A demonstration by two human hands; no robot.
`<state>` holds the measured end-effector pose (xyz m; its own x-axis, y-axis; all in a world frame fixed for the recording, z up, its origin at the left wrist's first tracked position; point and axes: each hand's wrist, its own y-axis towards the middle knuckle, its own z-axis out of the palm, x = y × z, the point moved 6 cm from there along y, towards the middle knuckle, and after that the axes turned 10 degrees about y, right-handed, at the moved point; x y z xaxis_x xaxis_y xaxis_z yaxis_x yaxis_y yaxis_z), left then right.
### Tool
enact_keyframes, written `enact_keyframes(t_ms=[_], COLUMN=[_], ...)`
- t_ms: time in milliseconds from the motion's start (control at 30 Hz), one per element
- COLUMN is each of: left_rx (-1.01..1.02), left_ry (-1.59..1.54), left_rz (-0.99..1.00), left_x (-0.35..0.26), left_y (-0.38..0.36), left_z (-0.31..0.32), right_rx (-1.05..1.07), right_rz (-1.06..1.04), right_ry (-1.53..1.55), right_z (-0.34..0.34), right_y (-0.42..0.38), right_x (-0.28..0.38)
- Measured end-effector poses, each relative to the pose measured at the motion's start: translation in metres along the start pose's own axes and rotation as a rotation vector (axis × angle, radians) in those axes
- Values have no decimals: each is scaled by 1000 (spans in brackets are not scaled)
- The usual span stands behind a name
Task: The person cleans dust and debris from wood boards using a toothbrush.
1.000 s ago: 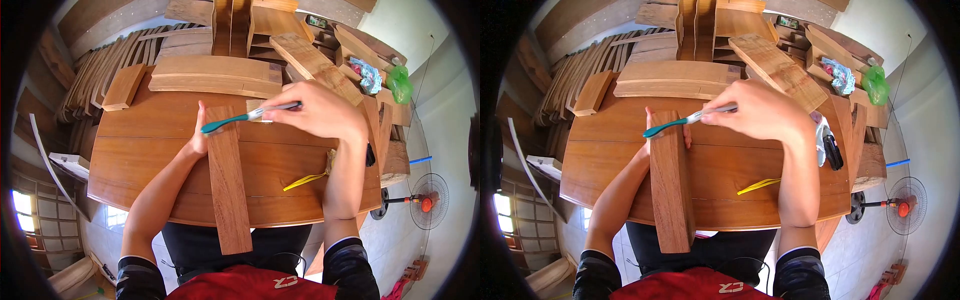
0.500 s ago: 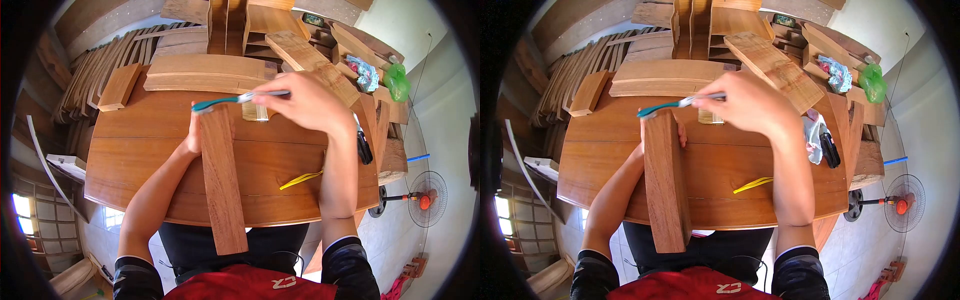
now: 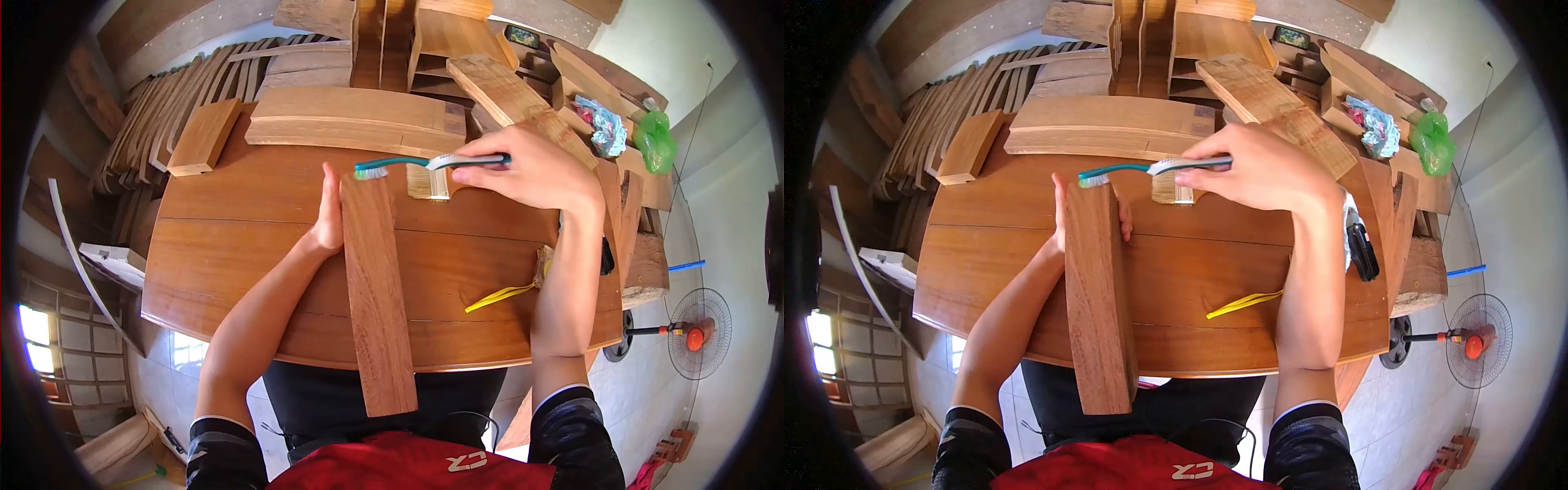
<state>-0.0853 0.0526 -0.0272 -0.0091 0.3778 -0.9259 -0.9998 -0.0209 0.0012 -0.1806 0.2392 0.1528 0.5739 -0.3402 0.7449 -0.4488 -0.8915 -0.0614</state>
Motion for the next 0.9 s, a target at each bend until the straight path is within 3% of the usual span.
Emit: enact_keyframes(t_ms=[167, 267, 367, 500, 633, 667, 733, 767, 867, 900], left_rx=[132, 86, 22, 181, 53, 65, 110, 347, 312, 382], left_ry=[5, 25, 63, 62, -35, -28, -20, -12, -54, 25], left_rz=[43, 29, -16, 47, -45, -25, 4, 118, 60, 100], left_x=[7, 3, 16, 4, 5, 4, 10, 5, 11, 11], left_y=[7, 4, 7, 9, 1, 1, 7, 8, 7, 9], left_z=[-5, -6, -15, -7, -3, -6, -10, -5, -8, -9], right_rx=[-65, 32, -7, -22, 47, 5, -89, -83, 51, 55], right_rz=[3, -7, -8, -41, -139, -83, 50, -21, -43, -30], right_ry=[-164, -129, -114, -64, -43, -64, -109, -68, -105, -85], right_z=[13, 1, -3, 20, 5, 2, -6, 1, 18, 14], right_y=[9, 0, 2, 12, 1, 4, 0, 4, 5, 1], right_x=[9, 11, -4, 10, 10, 8, 1, -2, 10, 14])
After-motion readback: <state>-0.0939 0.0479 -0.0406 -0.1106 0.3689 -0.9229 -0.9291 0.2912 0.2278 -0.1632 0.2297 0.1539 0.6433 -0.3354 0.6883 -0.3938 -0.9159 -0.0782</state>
